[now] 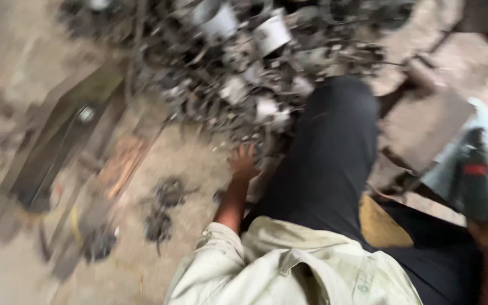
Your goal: The person sits on the floor and uses a handheld rotary tool to grind the edges of small metal parts. They hold each part with their left hand and apply the tool with their right hand, processing them one by one from a pile on the floor.
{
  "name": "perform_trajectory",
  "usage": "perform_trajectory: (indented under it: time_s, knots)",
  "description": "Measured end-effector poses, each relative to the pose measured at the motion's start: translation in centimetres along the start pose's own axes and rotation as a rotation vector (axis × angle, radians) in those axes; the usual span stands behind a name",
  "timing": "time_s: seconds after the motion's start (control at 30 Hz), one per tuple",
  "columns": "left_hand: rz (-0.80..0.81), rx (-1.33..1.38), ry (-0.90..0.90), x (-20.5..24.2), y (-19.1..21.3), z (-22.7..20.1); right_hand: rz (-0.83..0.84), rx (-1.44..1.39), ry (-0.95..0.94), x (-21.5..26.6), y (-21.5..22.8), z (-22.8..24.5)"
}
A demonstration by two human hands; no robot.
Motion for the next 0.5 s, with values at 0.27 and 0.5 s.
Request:
perform_trajectory:
  time_s: [0.27,0.5]
  knots:
    - [-0.028,-0.169,-0.067,-1.2,1.8,-0.2,0.093,-0.088,-0.038,-2.2,0.7,1.2]
    - [-0.304,0.286,0.358,4.3,5.9,5.7,0.077,-0.188,-0.059,-2.4,2.6,2.7]
Point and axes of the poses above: each hand's wrist, its own x-axis away from the middle knuckle, its own y-axis out of the back of the hand, z = x × y, the point moved 3 cm from there along -x, towards the middle knuckle, and after that the axes turned 9 degrees about -y, right-handed, at the moved point
